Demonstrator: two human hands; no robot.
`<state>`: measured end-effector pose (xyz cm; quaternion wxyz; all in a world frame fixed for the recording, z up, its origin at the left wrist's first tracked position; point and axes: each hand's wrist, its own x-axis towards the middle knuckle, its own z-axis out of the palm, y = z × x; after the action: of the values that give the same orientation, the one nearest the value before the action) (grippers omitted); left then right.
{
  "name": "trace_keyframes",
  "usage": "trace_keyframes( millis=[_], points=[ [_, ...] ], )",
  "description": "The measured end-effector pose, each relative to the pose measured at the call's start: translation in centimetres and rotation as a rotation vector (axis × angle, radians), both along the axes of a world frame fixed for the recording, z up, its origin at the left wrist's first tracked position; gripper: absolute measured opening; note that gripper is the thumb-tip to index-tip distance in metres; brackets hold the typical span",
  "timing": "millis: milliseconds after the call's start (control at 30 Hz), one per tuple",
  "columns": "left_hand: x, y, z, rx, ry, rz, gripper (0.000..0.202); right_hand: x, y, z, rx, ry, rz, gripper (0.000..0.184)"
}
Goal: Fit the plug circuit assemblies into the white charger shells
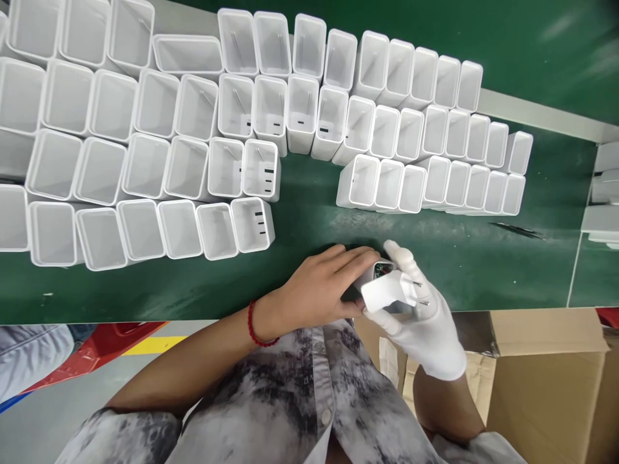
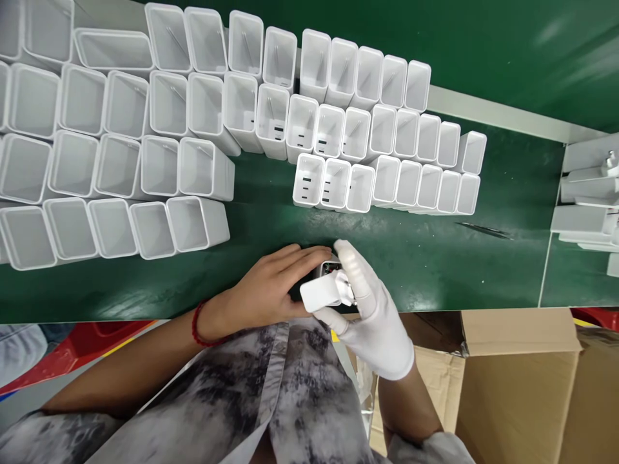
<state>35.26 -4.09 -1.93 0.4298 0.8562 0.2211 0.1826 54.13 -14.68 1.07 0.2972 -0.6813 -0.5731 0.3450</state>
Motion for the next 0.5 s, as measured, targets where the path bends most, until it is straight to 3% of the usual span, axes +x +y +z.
trace_keyframes(
  millis=[67,167,300,333,433,500],
  points=[
    [0.0,0.0,-0.1,0.0,0.001,0.0,0.053,-0.7,-0.9,-0.8,0.094,0.023,-0.023,0.086],
    [0.1,-0.2,-0.3,0.034,-0.006,0.008,0.054,-2.6,-2.6,-2.3,0.318,-0.047,-0.181,0.072],
    [0.2,-0.6,-0.5,0.082,-0.01,0.048,0.053,-5.0,-3.7,-3.5,0.219,0.003,-0.445,0.063],
    [0.3,-0.7,-0.5,0.098,-0.013,0.06,0.052,-5.2,-3.6,-3.6,0.259,-0.008,-0.463,0.062],
    [0.4,-1.0,-0.4,0.137,-0.031,0.082,0.055,-5.1,-3.2,-3.4,0.525,-0.284,-0.314,0.058],
    [0.4,-1.1,-0.4,0.147,-0.031,0.083,0.056,-4.7,-2.9,-3.3,0.567,-0.493,-0.16,0.061]
  ],
)
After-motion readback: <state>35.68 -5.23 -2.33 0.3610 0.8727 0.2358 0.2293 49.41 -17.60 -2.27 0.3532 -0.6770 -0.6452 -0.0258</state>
